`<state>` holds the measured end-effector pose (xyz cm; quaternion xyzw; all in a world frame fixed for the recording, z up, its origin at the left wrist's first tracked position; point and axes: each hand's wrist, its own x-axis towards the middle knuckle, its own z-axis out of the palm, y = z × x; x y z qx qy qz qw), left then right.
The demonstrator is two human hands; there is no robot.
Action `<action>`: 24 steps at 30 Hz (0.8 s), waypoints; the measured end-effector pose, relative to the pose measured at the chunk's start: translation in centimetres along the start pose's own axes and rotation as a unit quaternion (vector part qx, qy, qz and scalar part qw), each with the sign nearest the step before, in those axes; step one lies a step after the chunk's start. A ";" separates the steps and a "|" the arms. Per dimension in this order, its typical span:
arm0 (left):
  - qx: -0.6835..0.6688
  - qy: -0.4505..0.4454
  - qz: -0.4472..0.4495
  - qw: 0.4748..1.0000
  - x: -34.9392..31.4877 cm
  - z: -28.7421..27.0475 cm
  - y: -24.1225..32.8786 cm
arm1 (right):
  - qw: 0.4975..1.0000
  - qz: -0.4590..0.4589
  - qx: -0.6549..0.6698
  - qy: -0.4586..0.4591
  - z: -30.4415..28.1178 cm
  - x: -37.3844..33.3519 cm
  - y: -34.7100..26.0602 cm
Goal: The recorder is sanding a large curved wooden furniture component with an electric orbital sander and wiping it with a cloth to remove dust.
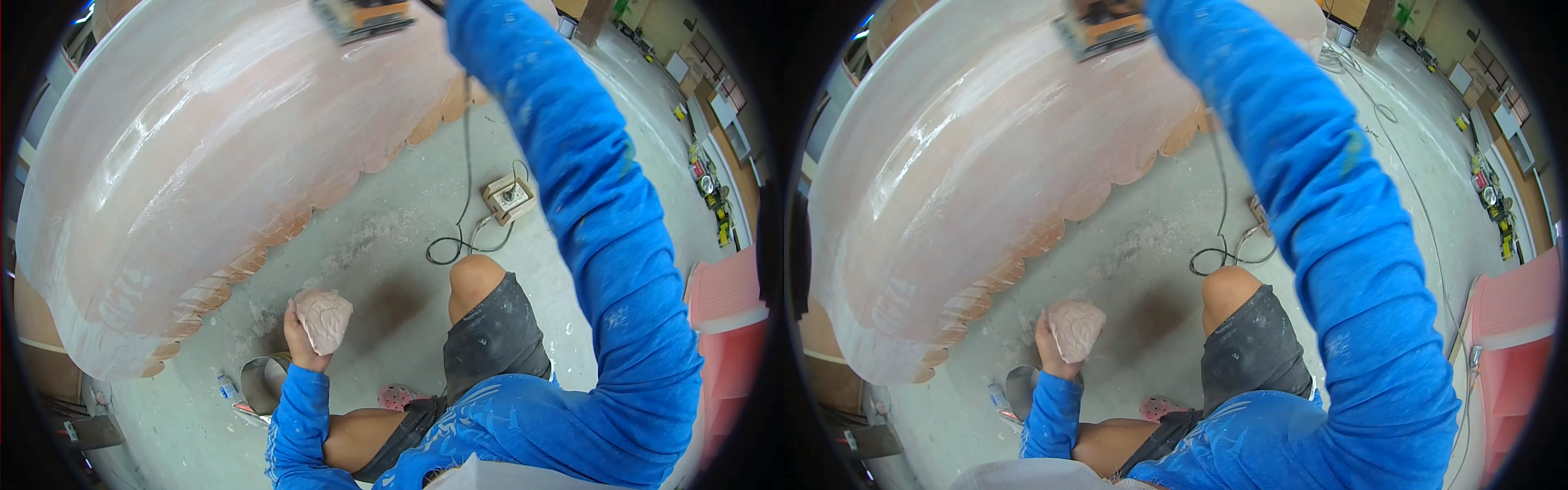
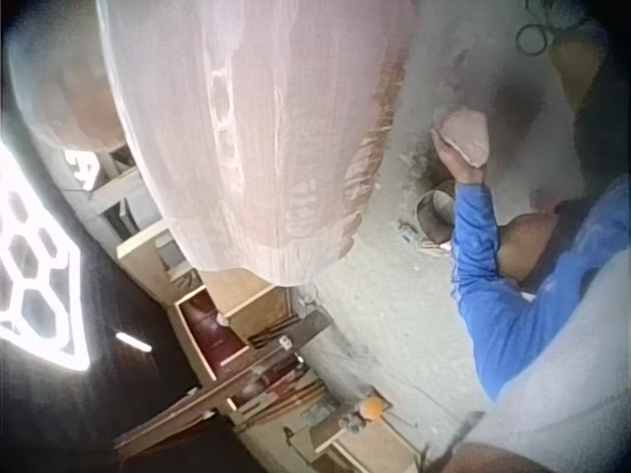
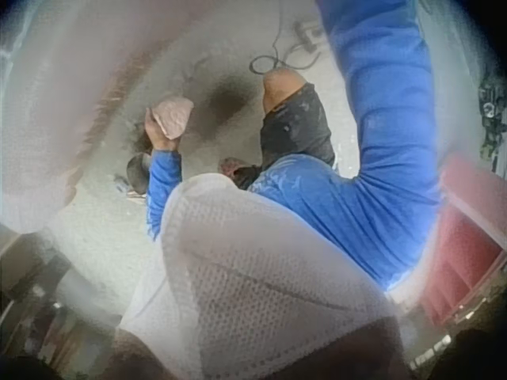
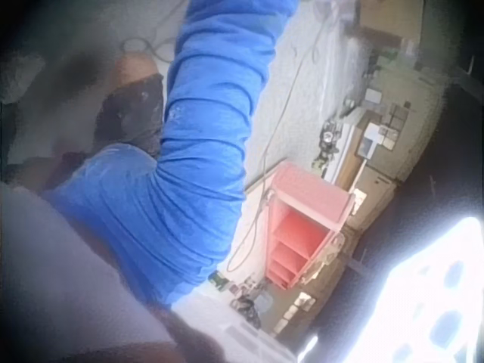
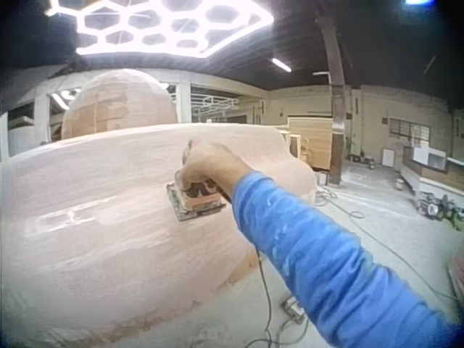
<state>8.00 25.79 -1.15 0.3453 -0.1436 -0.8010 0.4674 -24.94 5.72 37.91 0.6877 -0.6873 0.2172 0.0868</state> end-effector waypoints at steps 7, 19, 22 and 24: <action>0.019 -0.030 -0.010 0.999 2.0 0.9 0.4 | 0.985 -0.163 0.025 0.058 4.4 -3.6 -11.4; 0.025 0.022 -0.054 0.998 2.6 1.1 0.6 | 0.994 0.064 0.088 0.020 -0.5 -0.6 7.5; 0.020 0.032 -0.053 0.998 1.3 0.2 1.0 | 0.986 0.111 0.119 0.036 -0.2 1.0 11.4; 0.017 0.023 -0.043 0.999 0.7 -0.4 1.3 | 0.988 0.110 0.108 0.025 -0.1 0.8 11.5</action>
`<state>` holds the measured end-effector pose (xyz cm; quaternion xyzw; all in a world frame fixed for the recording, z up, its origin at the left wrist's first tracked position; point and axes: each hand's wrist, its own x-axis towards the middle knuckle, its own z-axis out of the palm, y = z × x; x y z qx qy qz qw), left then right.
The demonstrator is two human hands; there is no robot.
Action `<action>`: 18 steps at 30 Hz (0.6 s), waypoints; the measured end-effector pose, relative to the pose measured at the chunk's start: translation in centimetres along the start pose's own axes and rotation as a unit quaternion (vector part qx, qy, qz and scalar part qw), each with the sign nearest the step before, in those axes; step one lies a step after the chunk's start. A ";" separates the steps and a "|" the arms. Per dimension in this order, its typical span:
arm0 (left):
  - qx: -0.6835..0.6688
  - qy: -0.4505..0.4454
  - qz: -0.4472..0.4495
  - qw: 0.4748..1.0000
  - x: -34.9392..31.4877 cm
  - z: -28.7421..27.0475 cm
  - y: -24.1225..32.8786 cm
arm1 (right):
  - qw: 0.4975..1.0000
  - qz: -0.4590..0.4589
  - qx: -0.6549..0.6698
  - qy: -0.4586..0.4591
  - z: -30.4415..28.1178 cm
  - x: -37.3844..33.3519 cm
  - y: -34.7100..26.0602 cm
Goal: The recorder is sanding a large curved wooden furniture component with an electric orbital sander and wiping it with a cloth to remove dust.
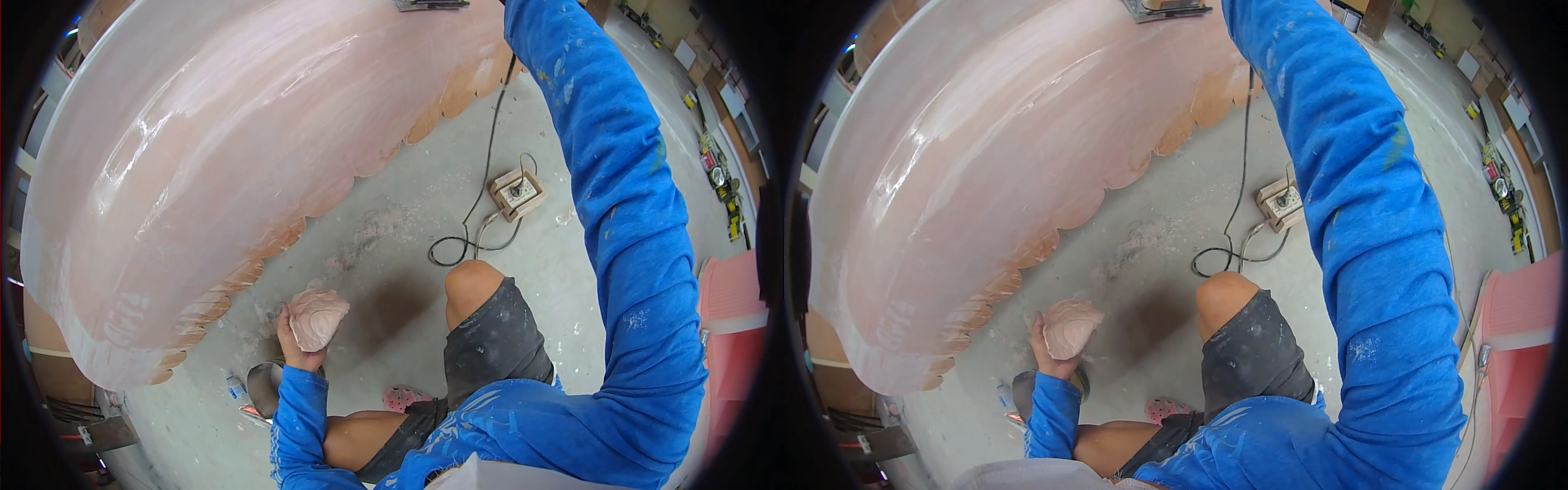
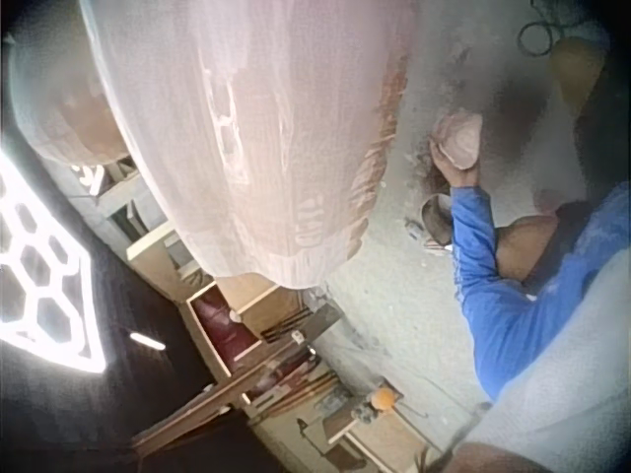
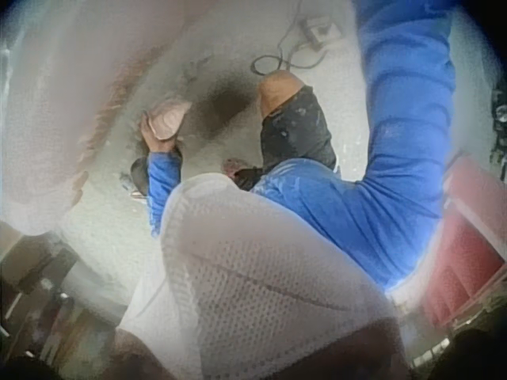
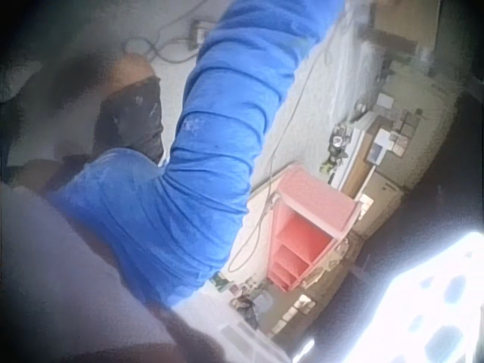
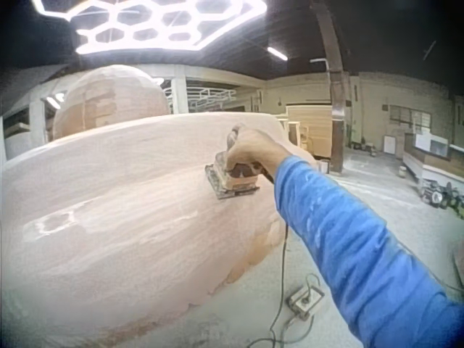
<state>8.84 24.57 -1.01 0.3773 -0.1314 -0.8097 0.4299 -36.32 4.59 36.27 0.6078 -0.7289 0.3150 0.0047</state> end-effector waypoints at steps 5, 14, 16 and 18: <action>-0.003 -0.023 0.005 1.000 1.2 0.7 0.1 | 0.998 -0.056 -0.028 0.021 1.7 -3.7 -4.4; 0.019 -0.050 -0.015 0.998 1.7 2.5 -0.6 | 0.949 -0.312 -0.033 0.041 9.0 -12.5 -16.6; 0.020 -0.042 -0.013 0.999 1.3 2.8 -0.2 | 0.947 -0.316 -0.026 0.046 8.8 -12.3 -15.4; 0.026 -0.036 0.001 0.999 0.7 2.6 0.2 | 0.953 -0.301 -0.013 0.024 8.6 -11.8 -13.7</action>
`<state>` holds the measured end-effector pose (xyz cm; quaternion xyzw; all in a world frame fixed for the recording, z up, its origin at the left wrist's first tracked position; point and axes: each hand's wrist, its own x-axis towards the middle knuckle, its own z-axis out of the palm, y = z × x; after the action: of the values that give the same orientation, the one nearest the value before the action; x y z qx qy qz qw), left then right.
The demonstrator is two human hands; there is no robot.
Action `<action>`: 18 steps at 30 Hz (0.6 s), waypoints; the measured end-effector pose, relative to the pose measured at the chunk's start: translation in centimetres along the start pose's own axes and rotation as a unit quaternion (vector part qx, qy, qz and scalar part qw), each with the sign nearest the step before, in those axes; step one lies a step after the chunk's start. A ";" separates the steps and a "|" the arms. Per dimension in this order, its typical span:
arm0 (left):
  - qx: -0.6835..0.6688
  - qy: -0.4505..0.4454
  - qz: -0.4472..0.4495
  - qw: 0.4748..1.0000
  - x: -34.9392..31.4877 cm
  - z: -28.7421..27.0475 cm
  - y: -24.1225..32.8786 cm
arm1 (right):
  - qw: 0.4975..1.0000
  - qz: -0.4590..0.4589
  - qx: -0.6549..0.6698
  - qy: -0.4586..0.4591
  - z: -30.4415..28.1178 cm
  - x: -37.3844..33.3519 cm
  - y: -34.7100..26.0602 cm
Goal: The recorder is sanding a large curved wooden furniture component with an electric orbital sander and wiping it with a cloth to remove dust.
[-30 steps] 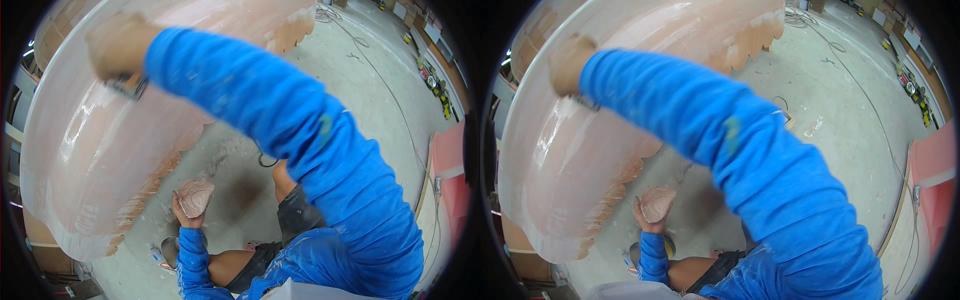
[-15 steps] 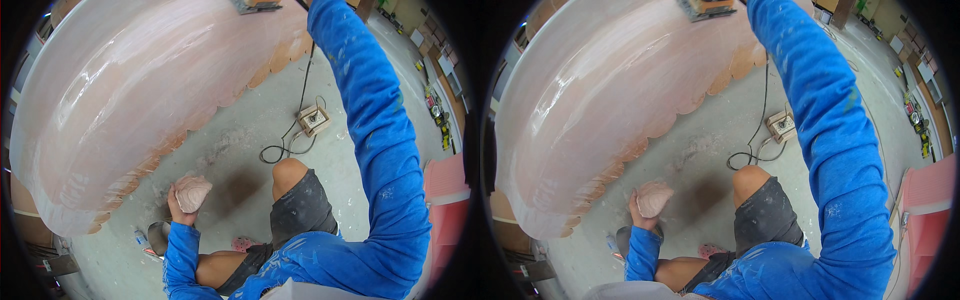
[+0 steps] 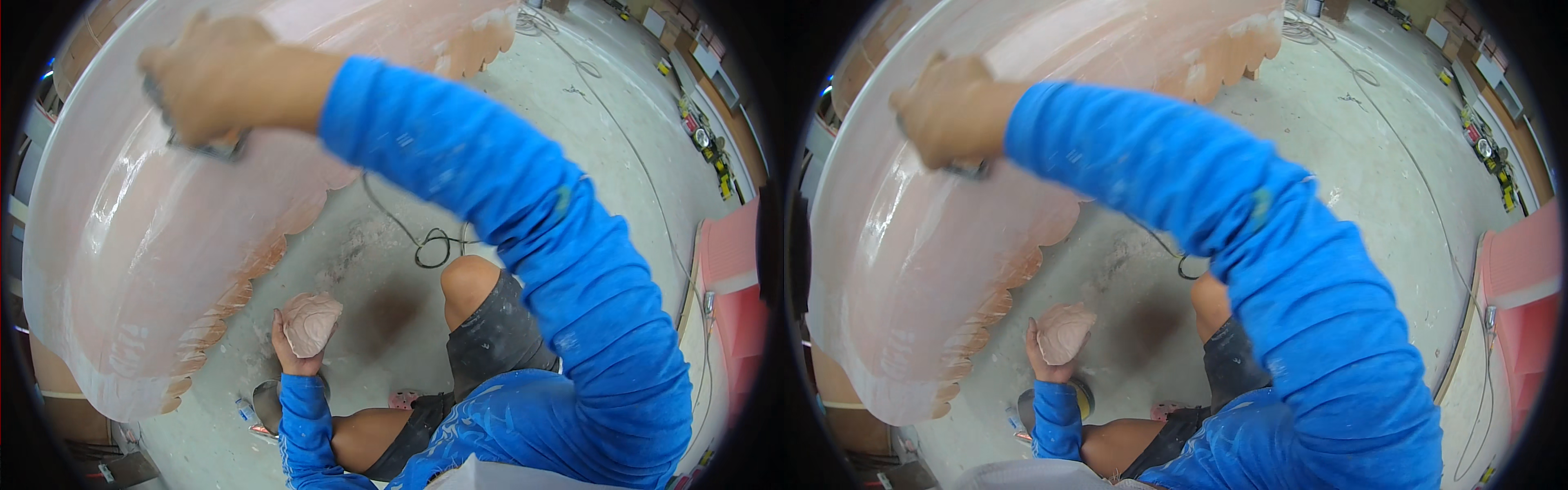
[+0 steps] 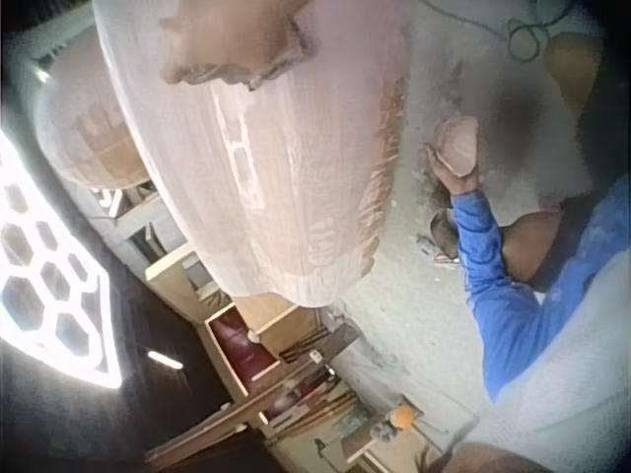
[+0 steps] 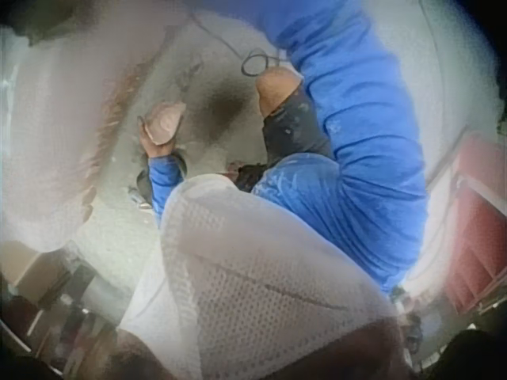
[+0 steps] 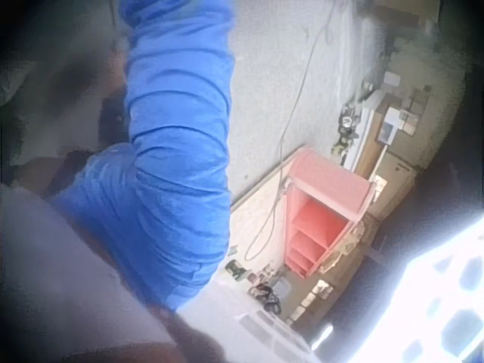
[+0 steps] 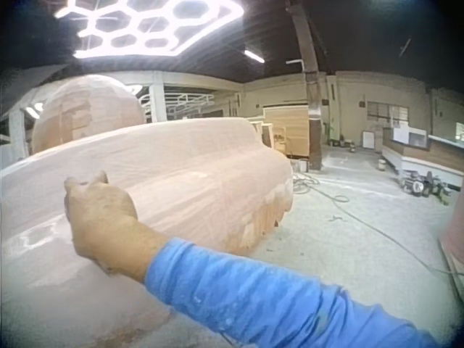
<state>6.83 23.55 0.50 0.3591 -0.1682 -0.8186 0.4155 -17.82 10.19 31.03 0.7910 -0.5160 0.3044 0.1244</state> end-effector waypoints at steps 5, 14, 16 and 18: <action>-0.008 0.030 0.014 0.999 -1.3 -0.6 0.2 | 0.979 0.181 -0.078 -0.051 -6.8 -1.0 9.2; -0.059 0.039 0.049 0.996 -4.1 -1.7 1.0 | 0.936 0.349 -0.025 0.026 -7.2 -1.1 17.0; -0.065 0.043 0.054 0.995 -3.7 -1.2 1.3 | 0.960 0.277 -0.037 0.020 -7.1 -1.6 14.5; -0.057 0.015 0.055 0.997 -3.2 -0.6 1.5 | 0.973 0.227 -0.031 0.003 -6.9 -1.3 10.2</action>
<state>9.35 25.24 2.40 0.3371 -0.1341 -0.7976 0.4819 -29.73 10.22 34.42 0.6481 -0.6909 0.3108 0.0774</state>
